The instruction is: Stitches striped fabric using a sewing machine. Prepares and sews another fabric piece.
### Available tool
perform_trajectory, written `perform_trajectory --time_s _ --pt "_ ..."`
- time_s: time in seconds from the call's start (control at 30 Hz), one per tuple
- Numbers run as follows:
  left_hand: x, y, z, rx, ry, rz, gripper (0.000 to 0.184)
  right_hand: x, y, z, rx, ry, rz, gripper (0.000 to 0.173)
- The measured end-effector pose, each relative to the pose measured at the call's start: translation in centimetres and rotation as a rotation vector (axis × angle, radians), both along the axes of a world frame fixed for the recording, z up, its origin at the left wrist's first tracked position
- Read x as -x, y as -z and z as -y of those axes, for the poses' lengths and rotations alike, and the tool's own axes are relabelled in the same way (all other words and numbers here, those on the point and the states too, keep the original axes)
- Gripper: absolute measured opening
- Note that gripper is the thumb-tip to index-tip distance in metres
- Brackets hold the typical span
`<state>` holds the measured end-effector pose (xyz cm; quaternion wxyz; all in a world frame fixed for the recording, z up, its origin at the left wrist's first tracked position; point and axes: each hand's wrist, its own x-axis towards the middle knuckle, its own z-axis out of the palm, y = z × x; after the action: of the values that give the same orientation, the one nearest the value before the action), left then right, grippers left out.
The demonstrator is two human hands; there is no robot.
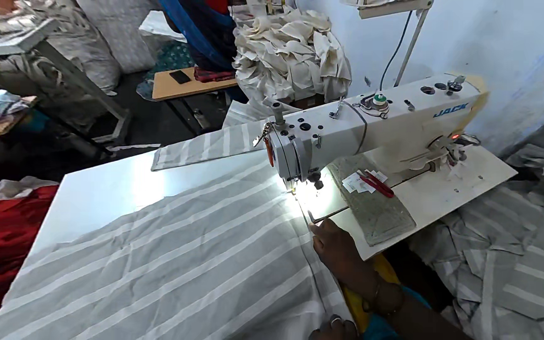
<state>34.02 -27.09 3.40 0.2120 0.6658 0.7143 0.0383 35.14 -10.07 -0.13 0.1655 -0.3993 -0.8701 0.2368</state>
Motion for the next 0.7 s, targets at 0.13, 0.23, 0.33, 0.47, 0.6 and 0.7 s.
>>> perform_trajectory --time_s 0.13,0.23,0.33,0.47,0.6,0.7 --pt "0.6 1.9 -0.7 -0.4 0.063 -0.196 0.021 -0.1 0.2 0.1 -0.016 -0.002 0.007 0.032" --pt "1.5 3.3 -1.8 -0.451 -0.027 -0.2 0.021 0.0 0.6 0.0 -0.054 0.0 -0.025 0.029" --pt "2.6 5.2 -3.3 -0.64 -0.078 -0.268 0.017 -0.2 0.4 -0.1 -0.036 -0.006 -0.032 0.028" --pt "3.5 6.2 -4.8 -0.736 -0.149 -0.333 0.023 -0.3 -0.1 -0.6 0.06 -0.015 -0.009 0.029" --pt "4.6 7.1 -5.4 -0.718 -0.154 -0.326 0.034 -0.5 0.6 -0.7 0.031 -0.023 -0.059 0.028" --pt "6.8 7.3 -6.4 -0.729 -0.118 -0.253 0.043 -0.4 0.7 -1.0 0.043 -0.02 -0.062 0.027"
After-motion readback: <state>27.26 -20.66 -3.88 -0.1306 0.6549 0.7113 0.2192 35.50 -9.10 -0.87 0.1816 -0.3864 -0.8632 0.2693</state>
